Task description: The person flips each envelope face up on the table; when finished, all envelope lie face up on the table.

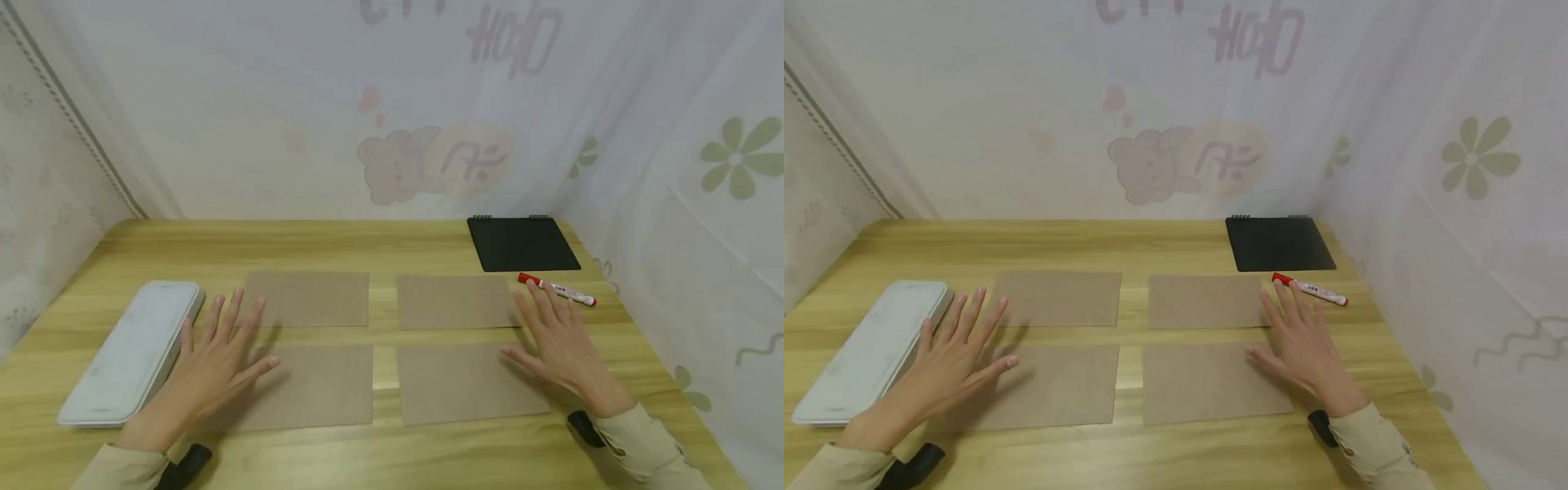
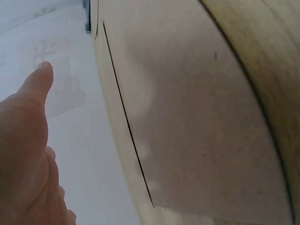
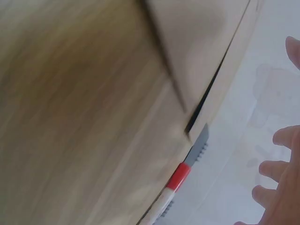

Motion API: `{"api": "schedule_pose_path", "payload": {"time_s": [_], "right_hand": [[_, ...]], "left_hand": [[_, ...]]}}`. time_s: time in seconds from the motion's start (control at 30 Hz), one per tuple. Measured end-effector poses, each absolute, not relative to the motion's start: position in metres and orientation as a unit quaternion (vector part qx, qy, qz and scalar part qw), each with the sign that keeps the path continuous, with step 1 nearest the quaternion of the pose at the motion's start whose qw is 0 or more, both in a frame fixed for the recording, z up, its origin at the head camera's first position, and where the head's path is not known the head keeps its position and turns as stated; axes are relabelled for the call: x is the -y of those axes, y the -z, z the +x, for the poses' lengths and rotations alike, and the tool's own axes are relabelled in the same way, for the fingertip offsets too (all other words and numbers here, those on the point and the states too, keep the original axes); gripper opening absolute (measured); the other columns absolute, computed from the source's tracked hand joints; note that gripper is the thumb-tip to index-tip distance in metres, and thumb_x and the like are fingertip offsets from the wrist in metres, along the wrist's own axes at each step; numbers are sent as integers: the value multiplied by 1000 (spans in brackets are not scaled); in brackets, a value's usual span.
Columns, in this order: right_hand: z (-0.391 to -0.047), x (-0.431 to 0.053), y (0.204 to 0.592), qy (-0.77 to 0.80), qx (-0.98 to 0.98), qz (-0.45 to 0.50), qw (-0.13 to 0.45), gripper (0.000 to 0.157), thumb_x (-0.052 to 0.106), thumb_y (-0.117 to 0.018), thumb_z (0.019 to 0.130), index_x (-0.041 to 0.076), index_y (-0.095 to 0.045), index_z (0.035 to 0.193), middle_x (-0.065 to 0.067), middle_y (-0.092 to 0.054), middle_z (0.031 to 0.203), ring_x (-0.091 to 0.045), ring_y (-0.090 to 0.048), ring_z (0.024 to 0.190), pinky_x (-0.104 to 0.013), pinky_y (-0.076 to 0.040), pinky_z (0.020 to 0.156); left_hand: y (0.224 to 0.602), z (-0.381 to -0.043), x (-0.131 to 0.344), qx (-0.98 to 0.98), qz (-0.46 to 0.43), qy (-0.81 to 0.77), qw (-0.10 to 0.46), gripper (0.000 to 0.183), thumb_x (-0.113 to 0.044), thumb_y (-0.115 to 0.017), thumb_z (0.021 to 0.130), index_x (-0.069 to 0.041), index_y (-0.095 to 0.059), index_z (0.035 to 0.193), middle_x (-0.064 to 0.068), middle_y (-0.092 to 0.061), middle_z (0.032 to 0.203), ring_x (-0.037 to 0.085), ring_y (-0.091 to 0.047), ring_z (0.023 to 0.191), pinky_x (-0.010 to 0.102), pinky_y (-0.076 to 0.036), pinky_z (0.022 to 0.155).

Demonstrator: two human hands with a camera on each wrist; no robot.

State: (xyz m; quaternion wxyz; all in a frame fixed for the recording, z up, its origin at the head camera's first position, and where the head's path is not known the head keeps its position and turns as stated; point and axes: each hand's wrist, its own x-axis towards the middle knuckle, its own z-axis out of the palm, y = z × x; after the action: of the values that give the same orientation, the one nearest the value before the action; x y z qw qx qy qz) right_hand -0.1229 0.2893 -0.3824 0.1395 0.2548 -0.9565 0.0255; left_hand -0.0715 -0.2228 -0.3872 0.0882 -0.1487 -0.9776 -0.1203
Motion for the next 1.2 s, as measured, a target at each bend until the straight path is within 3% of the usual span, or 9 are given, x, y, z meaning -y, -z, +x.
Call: {"api": "schedule_pose_path", "payload": {"time_s": [0.2,0.37,0.57,0.73,0.83,0.97,1.2], "right_hand": [[-124,-272,378,-42,956,271,107,90,53,-62,82,5,-23,147,-19,-15,151,-38,-10,137,-64,-18,99],[-121,-253,374,-55,946,301,109,90,47,-66,80,4,-23,146,-21,-21,148,-40,-14,136,-62,-18,100],[-124,-232,368,-77,927,341,135,83,50,-62,83,1,-31,142,-23,-29,144,-40,-19,134,-61,-22,99],[-131,-212,367,-80,910,377,149,83,42,-71,78,-4,-36,138,-25,-37,138,-43,-29,128,-60,-25,98],[-134,-200,366,-84,909,386,131,83,36,-73,77,-5,-35,138,-25,-36,139,-43,-29,128,-57,-26,100],[-136,-184,364,-91,913,385,100,81,34,-72,80,-2,-33,141,-23,-35,141,-42,-29,130,-56,-26,101],[-136,-149,362,-98,913,393,38,76,32,-70,83,-1,-33,141,-21,-33,143,-39,-27,132,-53,-24,104]], "left_hand": [[387,-73,217,973,-167,144,66,87,-50,-52,90,-21,3,150,8,15,153,31,13,137,71,3,95],[386,-75,205,968,-179,169,53,84,-46,-52,92,-16,-1,150,13,6,154,33,8,139,72,-4,95],[375,-86,189,971,-181,149,40,78,-48,-51,92,-6,-16,148,23,-10,151,42,-7,136,71,-10,96],[370,-96,189,973,-177,143,28,75,-42,-56,91,0,-25,144,27,-15,148,46,-9,134,72,-14,93],[368,-101,199,976,-177,129,13,75,-39,-59,90,0,-25,144,27,-14,148,46,-8,135,74,-14,91],[366,-107,215,978,-185,97,-5,71,-35,-61,89,0,-29,142,26,-22,146,45,-17,133,75,-18,88],[359,-108,242,976,-213,35,6,62,-14,-69,83,-1,-41,136,26,-30,143,45,-20,131,74,-23,86]]}}
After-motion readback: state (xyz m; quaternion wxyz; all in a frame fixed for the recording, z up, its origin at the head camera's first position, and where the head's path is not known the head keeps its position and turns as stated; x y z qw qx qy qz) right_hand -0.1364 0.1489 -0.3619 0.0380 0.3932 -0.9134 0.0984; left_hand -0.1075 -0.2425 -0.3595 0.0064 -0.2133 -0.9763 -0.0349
